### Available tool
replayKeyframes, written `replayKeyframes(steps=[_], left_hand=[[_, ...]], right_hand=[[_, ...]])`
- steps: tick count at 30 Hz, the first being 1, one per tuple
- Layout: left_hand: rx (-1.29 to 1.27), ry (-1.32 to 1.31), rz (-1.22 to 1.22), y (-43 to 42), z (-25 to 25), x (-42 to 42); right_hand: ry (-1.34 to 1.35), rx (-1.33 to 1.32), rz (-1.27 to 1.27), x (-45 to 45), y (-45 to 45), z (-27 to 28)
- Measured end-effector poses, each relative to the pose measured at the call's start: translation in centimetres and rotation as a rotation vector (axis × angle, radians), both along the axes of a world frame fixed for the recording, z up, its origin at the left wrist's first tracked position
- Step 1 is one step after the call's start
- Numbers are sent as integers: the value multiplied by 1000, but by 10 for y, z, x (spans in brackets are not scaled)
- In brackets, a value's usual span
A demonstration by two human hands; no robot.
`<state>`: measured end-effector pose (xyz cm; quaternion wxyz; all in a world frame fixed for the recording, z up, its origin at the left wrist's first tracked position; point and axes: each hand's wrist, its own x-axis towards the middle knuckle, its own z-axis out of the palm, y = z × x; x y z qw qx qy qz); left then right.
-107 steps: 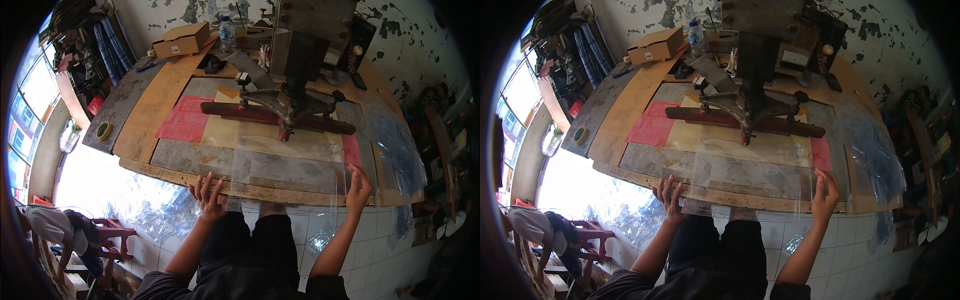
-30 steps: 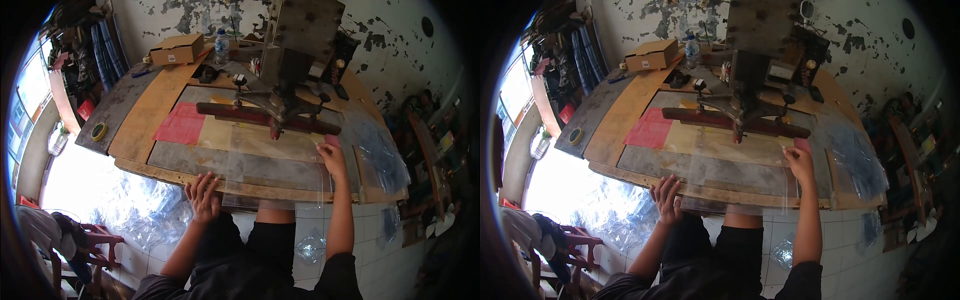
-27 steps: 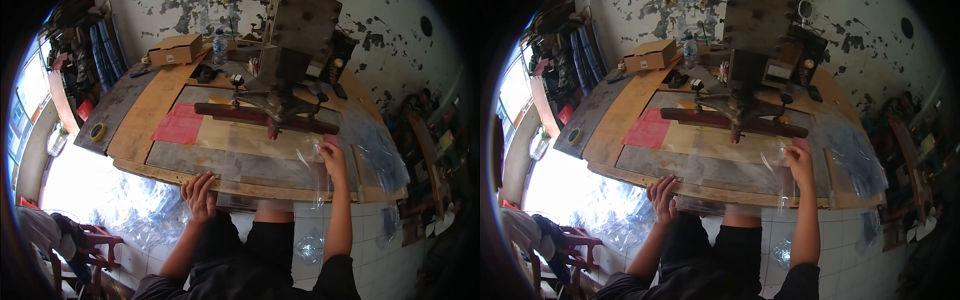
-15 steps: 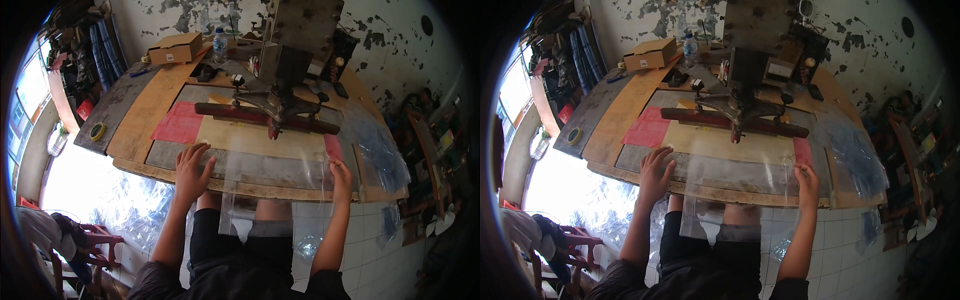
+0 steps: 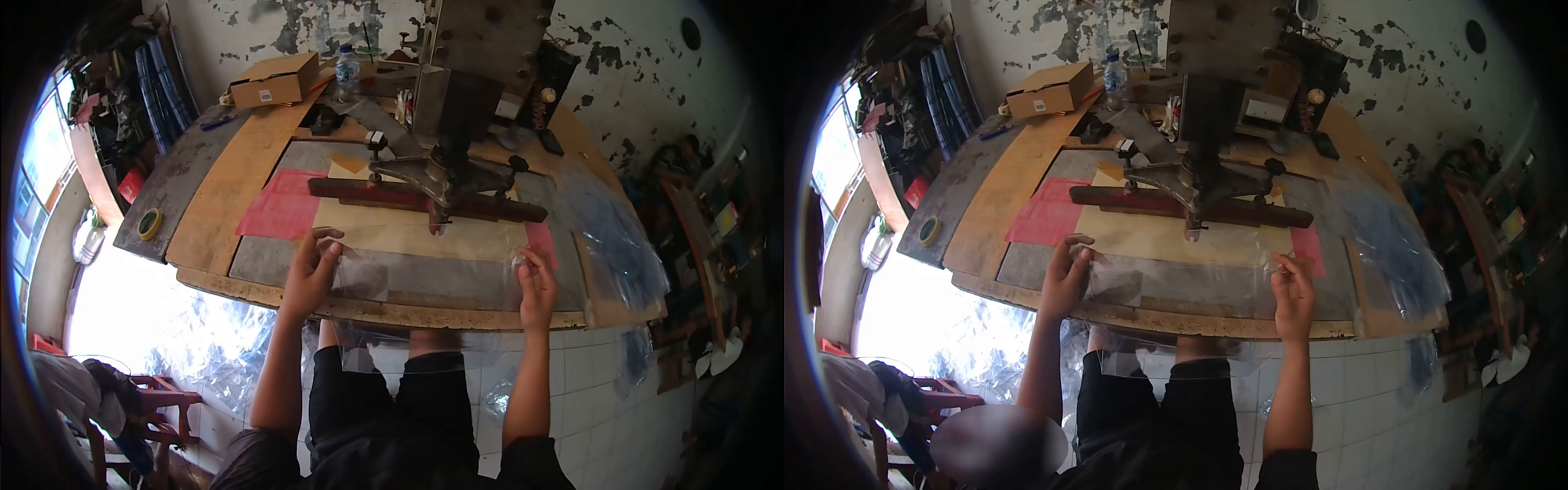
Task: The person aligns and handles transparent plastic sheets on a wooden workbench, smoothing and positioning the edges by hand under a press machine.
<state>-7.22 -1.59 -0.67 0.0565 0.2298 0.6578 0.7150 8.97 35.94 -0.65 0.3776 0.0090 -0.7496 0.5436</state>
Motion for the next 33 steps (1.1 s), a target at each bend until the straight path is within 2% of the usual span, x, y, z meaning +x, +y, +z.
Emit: replayKeyframes(steps=[3,9,12,15,17,20,22,24,28,33], left_hand=[[46,19,55,4,5,9],[104,115,168,3,-8,7],[48,146,176,-3,-4,9],[159,201,40,-4,-5,8],[123,195,-16,-6,-4,13],[50,231,-25,-8,-1,30],[-1,204,-68,-18,-5,37],[138,92,-182,-21,2,51],[142,-103,-266,-34,11,66],[25,-37,-163,-52,22,82]], right_hand=[[-128,-59,-5,2,-6,-5],[-289,-267,183,6,-10,5],[-188,-200,216,4,-9,1],[-199,-195,215,5,-10,-1],[-30,-339,307,7,-13,3],[54,-397,295,20,-14,-6],[102,-398,351,32,-10,-13],[145,-398,412,37,-9,-16],[300,-289,473,40,-13,-7],[385,-250,458,48,-26,11]])
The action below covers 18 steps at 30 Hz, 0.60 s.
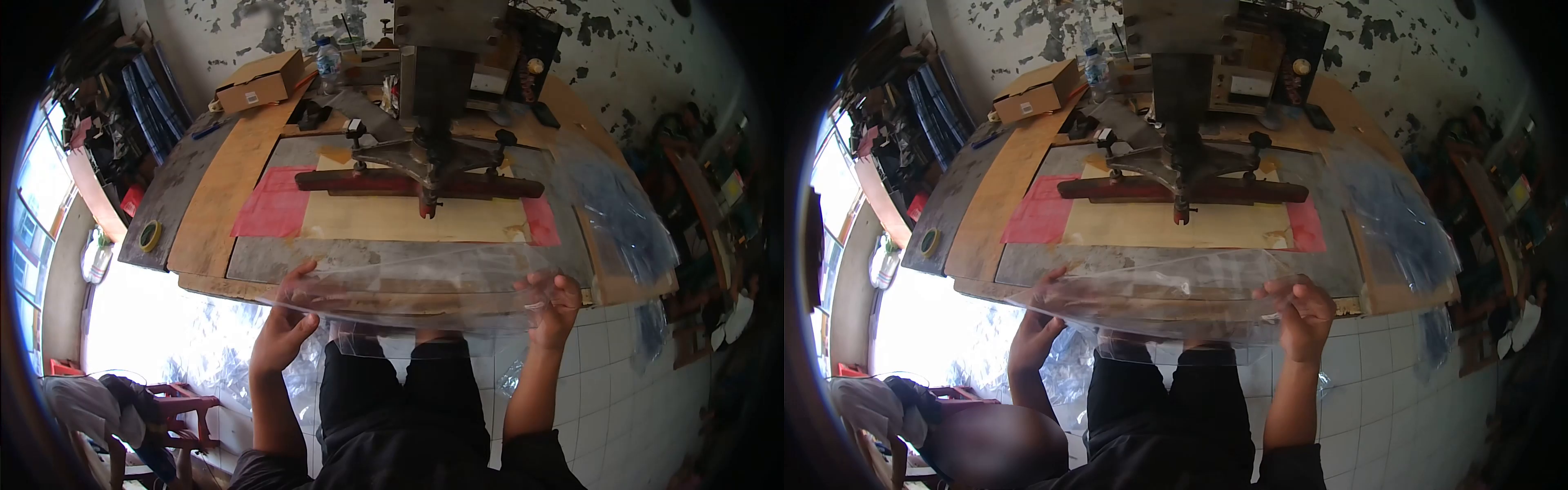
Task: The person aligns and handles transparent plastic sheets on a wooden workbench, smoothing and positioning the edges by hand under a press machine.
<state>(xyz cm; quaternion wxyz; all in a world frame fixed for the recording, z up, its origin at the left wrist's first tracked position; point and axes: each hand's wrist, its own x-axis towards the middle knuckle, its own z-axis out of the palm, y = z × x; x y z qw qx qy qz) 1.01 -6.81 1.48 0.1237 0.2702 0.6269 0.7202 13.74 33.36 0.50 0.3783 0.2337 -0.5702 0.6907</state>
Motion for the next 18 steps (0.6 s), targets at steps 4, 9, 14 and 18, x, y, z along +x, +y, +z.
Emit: replayKeyframes(steps=[4,9,14,18], left_hand=[[138,-2,59,0,1,2],[220,-25,132,-11,-36,-9],[107,94,132,-29,-48,-14],[53,170,168,-25,-36,-12]], right_hand=[[-198,57,-67,7,-19,27],[-277,289,-68,5,-28,42],[-352,398,-239,4,-27,44],[-378,430,-264,0,-27,53]])
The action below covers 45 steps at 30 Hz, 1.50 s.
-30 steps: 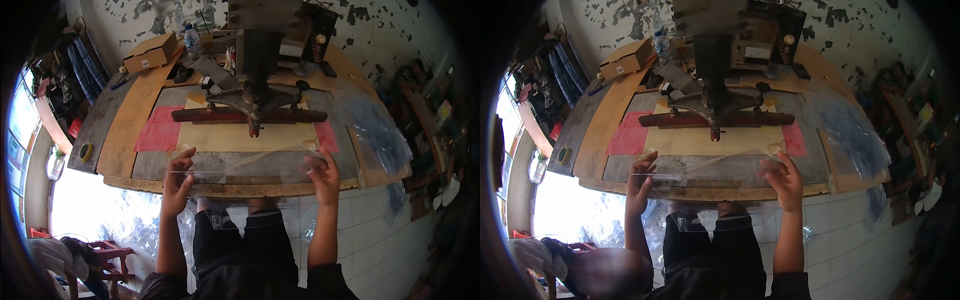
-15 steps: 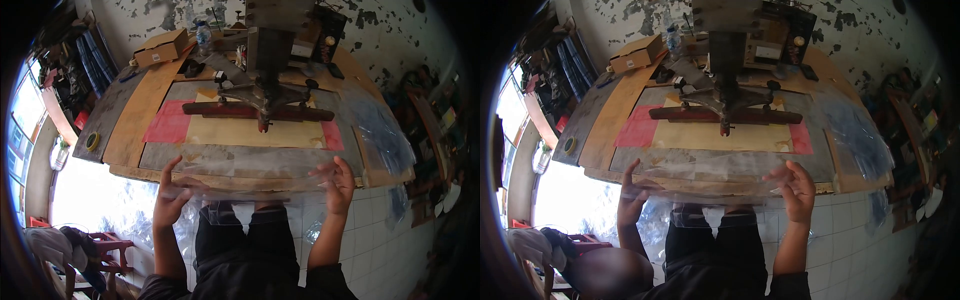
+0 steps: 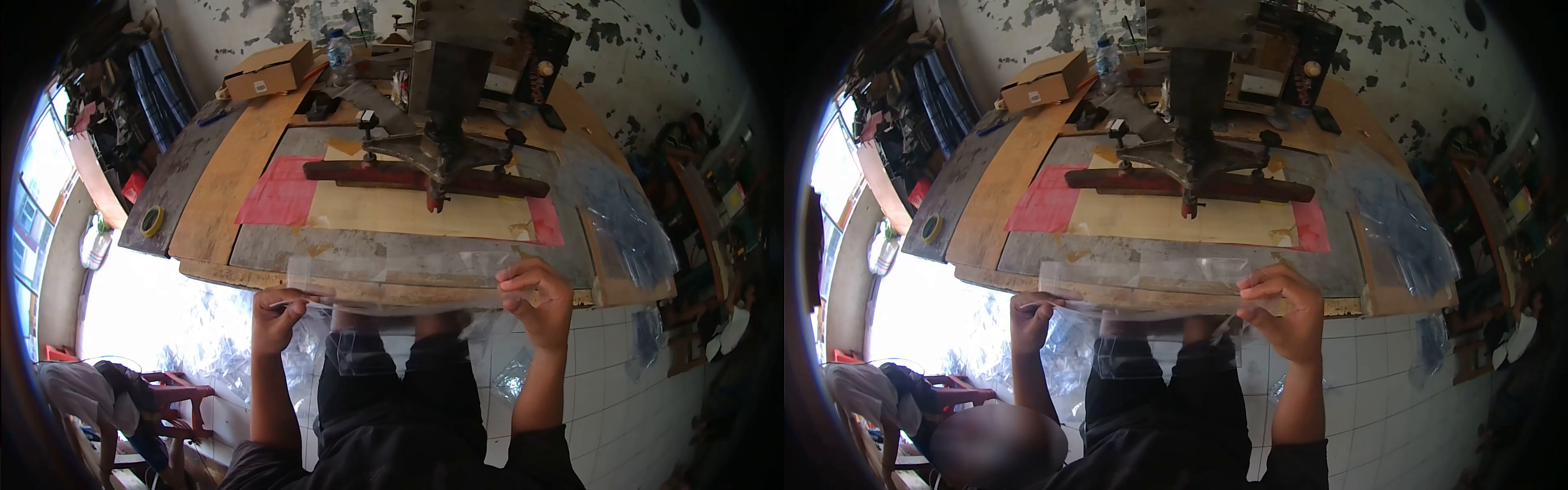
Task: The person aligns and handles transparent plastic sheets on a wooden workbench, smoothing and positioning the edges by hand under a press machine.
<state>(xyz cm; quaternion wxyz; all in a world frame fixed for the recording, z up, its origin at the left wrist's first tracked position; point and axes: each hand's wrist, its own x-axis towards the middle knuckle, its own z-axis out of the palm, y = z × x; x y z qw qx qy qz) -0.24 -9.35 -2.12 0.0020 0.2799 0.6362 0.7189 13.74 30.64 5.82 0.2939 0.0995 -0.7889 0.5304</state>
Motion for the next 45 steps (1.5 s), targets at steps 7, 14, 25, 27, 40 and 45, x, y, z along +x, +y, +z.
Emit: replayKeyframes(steps=[7,14,25,27,40,45], left_hand=[[-62,-57,-83,-16,-16,0],[315,-385,102,-17,-29,21],[-394,301,316,-61,53,32],[-387,358,290,-39,81,41],[-379,474,-144,91,120,46],[-325,312,-148,90,106,48]], right_hand=[[-65,-116,18,-4,-11,3],[-102,-36,209,-13,-43,20],[-144,-57,186,-8,-54,38],[-204,-8,185,-7,-66,49],[-139,283,155,3,-80,72],[-244,258,205,5,-61,68]])
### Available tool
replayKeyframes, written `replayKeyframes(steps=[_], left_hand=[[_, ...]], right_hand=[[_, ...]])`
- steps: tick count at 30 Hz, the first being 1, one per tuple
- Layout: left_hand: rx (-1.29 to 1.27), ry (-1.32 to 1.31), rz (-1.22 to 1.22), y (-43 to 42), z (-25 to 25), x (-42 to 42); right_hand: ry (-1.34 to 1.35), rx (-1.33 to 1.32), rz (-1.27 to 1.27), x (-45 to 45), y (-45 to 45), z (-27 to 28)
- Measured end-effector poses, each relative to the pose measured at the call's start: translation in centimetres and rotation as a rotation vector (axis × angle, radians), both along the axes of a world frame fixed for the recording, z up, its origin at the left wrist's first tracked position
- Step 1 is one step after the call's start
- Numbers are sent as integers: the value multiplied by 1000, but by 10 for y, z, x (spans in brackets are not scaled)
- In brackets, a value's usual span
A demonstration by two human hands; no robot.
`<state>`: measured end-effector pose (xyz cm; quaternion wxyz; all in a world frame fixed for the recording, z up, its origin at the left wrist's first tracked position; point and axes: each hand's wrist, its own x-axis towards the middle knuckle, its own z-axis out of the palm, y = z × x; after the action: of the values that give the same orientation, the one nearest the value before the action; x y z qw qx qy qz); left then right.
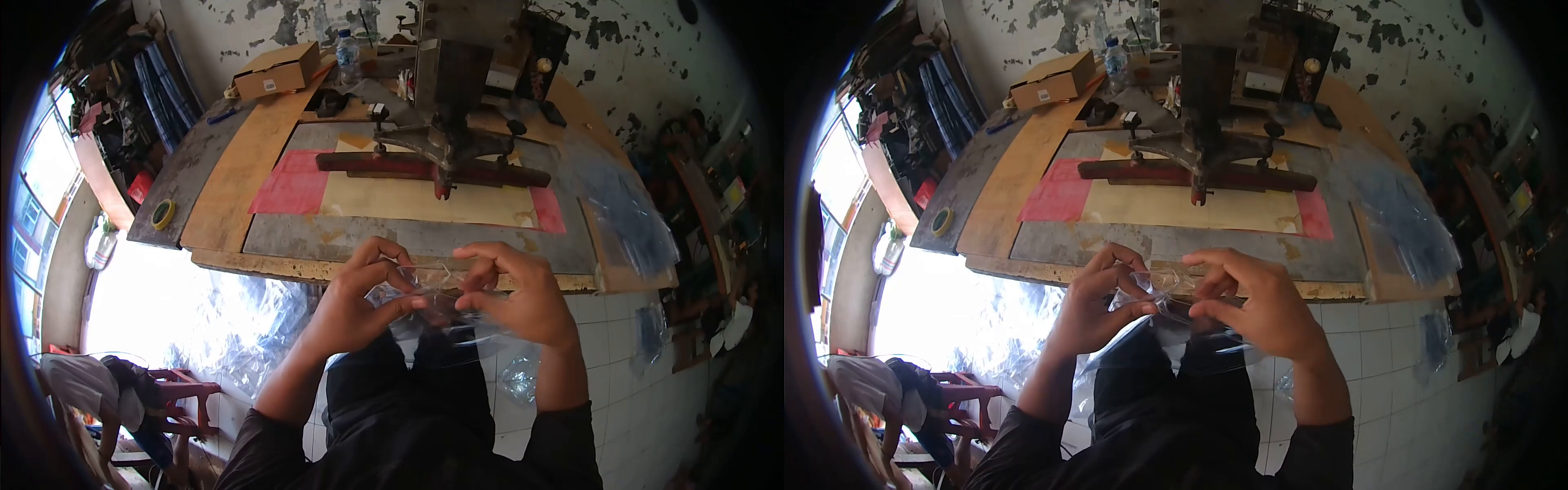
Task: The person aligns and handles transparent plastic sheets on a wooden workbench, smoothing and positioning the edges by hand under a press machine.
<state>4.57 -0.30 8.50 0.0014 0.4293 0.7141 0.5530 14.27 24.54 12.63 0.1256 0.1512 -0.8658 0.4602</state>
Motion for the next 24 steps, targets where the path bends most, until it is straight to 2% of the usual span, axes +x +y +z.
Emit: replayKeyframes(steps=[2,7,10,12,14,16,19,22,24], left_hand=[[11,-2,-21,0,-10,-5],[54,-200,-45,3,-15,-3],[33,-230,-39,3,-24,-7],[54,-217,-30,4,-28,-8],[73,-205,-23,4,-27,-8],[76,-73,-55,6,-15,-7],[106,-20,-45,10,-5,-8],[48,-63,-14,10,5,-6],[55,-17,-3,10,1,-6]], right_hand=[[-132,-58,48,-6,11,0],[-53,-19,13,-16,15,-3],[55,70,-26,-20,16,-10],[206,284,-80,-20,12,-7],[248,267,-88,-23,11,-13],[289,252,-98,-22,10,-14],[265,280,0,-17,5,-4],[349,308,-11,-16,2,0],[296,416,3,-13,9,3]])
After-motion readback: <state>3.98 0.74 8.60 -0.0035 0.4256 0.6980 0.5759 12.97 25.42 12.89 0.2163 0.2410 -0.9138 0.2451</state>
